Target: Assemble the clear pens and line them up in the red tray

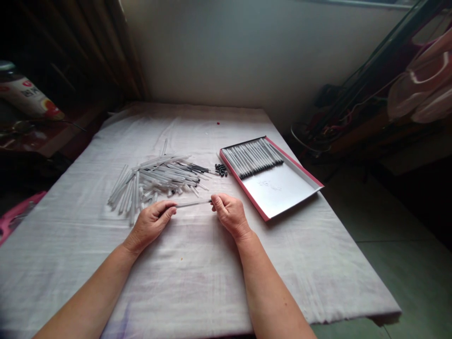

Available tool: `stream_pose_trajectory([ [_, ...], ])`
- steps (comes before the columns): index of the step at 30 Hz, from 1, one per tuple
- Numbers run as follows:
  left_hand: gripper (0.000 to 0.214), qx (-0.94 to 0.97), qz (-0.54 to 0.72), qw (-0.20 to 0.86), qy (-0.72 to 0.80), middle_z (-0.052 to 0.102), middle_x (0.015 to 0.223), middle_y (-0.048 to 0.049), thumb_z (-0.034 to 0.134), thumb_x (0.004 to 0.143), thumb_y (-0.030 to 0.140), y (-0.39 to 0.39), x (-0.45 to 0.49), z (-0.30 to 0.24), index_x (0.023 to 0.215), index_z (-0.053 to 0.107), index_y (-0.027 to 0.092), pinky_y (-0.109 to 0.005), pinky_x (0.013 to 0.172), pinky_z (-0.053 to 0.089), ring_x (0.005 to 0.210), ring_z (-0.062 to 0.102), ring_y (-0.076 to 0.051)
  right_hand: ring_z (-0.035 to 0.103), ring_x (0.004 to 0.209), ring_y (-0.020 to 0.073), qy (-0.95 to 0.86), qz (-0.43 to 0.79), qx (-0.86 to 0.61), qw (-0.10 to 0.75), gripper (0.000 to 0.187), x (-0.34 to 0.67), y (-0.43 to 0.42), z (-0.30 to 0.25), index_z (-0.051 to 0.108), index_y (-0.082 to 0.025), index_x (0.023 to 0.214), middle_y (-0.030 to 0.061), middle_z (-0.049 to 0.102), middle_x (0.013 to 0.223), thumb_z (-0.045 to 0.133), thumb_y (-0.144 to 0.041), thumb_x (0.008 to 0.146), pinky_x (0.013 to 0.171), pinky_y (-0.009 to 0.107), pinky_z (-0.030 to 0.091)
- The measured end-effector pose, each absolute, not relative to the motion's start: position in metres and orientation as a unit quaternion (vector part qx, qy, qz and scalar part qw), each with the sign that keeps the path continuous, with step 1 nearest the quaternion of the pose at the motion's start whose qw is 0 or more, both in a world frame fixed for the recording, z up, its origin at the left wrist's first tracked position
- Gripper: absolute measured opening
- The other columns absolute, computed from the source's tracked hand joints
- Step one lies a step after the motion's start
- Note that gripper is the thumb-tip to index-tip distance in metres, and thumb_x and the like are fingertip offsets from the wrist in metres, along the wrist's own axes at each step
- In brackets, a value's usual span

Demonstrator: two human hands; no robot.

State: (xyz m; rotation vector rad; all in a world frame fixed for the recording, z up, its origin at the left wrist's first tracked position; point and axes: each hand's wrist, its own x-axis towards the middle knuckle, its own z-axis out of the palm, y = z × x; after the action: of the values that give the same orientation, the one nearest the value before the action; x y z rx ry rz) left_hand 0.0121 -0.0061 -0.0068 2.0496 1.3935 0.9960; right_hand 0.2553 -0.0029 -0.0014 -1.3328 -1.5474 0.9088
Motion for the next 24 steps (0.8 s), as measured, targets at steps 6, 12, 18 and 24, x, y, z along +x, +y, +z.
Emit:
stream_pose_trajectory([
  [6,0.025,0.737,0.354,0.238,0.524,0.075,0.089,-0.0059,0.054,0.087,0.035,-0.0057,0.0123,-0.0079,0.094,0.071,0.018,-0.028,0.078,0.054,0.081,0.069,-0.019,0.058,0.059,0.0129,-0.579,0.453,-0.498,0.46,0.028,0.2556,-0.0016,0.0011,0.064,-0.018,0.088,0.0039,0.067,0.076,0.061,-0.044,0.079,0.054,0.025,0.049],
  [12,0.026,0.733,0.352,0.244,0.528,0.075,0.09,-0.0061,0.054,0.086,0.036,-0.0062,0.0123,-0.0083,0.094,0.071,0.018,-0.028,0.079,0.053,0.081,0.069,-0.019,0.052,0.051,0.0111,-0.606,0.395,-0.538,0.434,0.036,0.257,-0.0013,-0.0042,0.06,-0.018,0.067,0.0029,0.063,0.063,0.052,-0.046,0.087,0.051,0.024,0.043],
  [18,0.026,0.732,0.353,0.246,0.528,0.075,0.091,-0.0062,0.054,0.086,0.036,-0.0068,0.0126,-0.0077,0.095,0.071,0.018,-0.028,0.08,0.053,0.083,0.069,-0.019,0.058,0.058,0.0128,-0.573,0.456,-0.507,0.454,0.028,0.2564,-0.0003,-0.0022,0.063,-0.018,0.09,0.0037,0.067,0.076,0.06,-0.043,0.079,0.054,0.024,0.048],
  [24,0.026,0.734,0.354,0.245,0.526,0.075,0.09,-0.006,0.054,0.086,0.037,-0.0065,0.0123,-0.0076,0.094,0.071,0.019,-0.028,0.079,0.053,0.082,0.069,-0.019,0.054,0.052,0.0112,-0.601,0.407,-0.538,0.428,0.034,0.2569,-0.001,-0.0039,0.061,-0.018,0.068,0.0031,0.063,0.064,0.052,-0.046,0.086,0.053,0.023,0.045],
])
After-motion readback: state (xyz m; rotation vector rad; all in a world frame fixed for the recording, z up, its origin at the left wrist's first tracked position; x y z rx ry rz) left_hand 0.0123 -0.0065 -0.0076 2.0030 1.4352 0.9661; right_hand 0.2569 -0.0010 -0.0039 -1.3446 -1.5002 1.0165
